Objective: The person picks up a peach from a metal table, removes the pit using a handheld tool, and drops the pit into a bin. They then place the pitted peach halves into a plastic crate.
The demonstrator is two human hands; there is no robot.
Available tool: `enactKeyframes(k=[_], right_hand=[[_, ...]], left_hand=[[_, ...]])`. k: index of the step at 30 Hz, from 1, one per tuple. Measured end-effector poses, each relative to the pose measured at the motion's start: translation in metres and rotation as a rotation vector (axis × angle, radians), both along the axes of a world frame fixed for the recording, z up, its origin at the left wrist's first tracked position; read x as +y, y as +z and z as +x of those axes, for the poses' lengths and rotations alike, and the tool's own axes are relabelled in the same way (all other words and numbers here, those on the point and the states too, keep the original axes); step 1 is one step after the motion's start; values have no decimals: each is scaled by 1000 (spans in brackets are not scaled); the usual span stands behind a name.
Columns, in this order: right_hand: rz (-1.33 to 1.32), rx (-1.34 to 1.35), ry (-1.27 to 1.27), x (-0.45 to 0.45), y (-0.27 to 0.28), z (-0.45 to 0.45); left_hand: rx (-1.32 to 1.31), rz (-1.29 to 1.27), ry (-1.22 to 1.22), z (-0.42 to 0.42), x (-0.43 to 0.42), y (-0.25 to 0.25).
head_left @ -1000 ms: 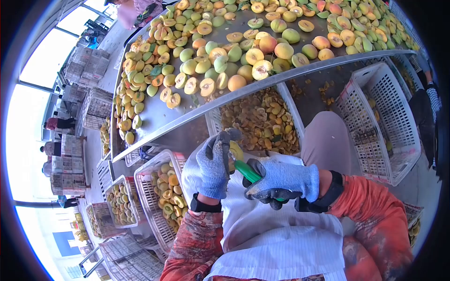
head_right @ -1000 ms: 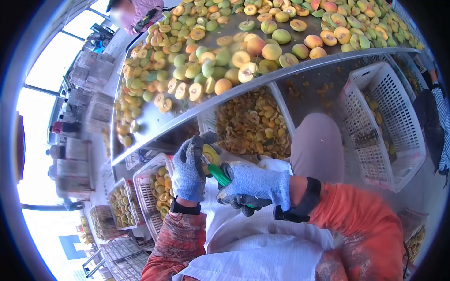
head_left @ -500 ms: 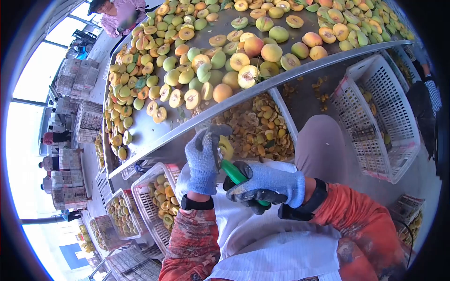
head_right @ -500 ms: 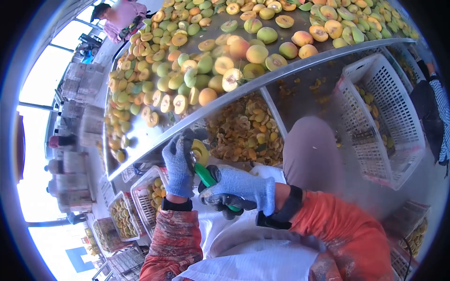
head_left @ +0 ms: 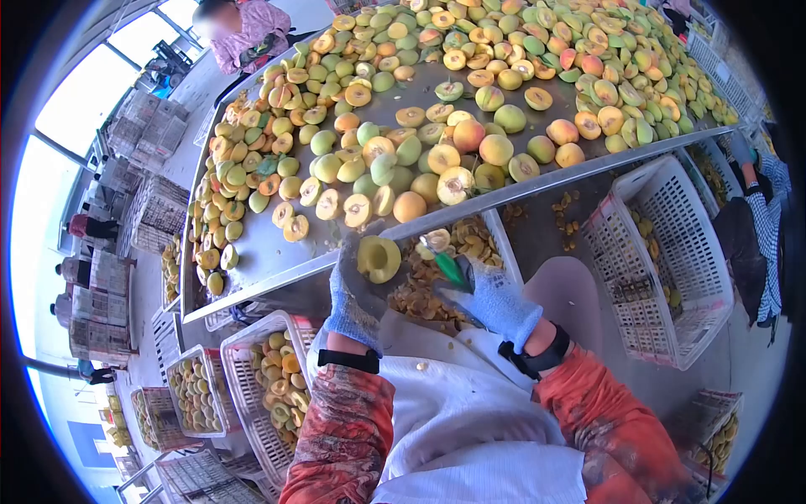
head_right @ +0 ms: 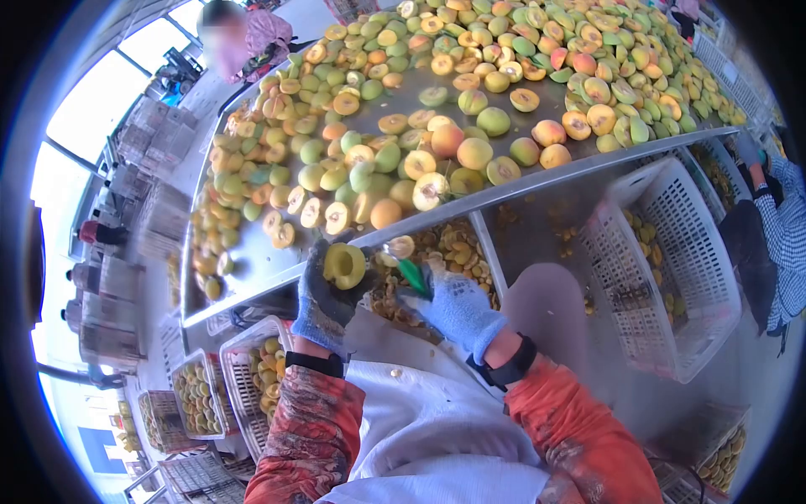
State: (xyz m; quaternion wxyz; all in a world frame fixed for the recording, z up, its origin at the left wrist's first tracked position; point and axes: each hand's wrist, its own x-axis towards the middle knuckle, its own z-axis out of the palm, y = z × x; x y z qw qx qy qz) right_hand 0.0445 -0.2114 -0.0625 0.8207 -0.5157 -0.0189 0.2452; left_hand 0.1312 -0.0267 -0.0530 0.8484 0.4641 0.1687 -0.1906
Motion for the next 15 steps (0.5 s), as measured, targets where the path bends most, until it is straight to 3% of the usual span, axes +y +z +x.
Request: enactKeyframes(k=[4,5,7,9,12,13,15], right_hand=[[-415,-79,-336,12,-47,6],[-412,-72,-333,16,-50,-1],[26,247,-272,29,-13,-10],[-29,103,-310,39,-27,-14],[-556,-351,-307,35,-21,-23],[-553,-353,-296,35,-17,-27],[-1000,-561,-273,34,-8,-34]], left_hand=[[-91,-264,-7,-10,20,-11],[-85,-260,-4,-18,19,-14],[-158,-288,-107,-36,10,-17],[-132,-275,-152,-51,9,-25],[232,-223,-264,-63,13,-29],[232,-224,-253,-68,13,-39],[-153,108,-196,-74,13,-53]])
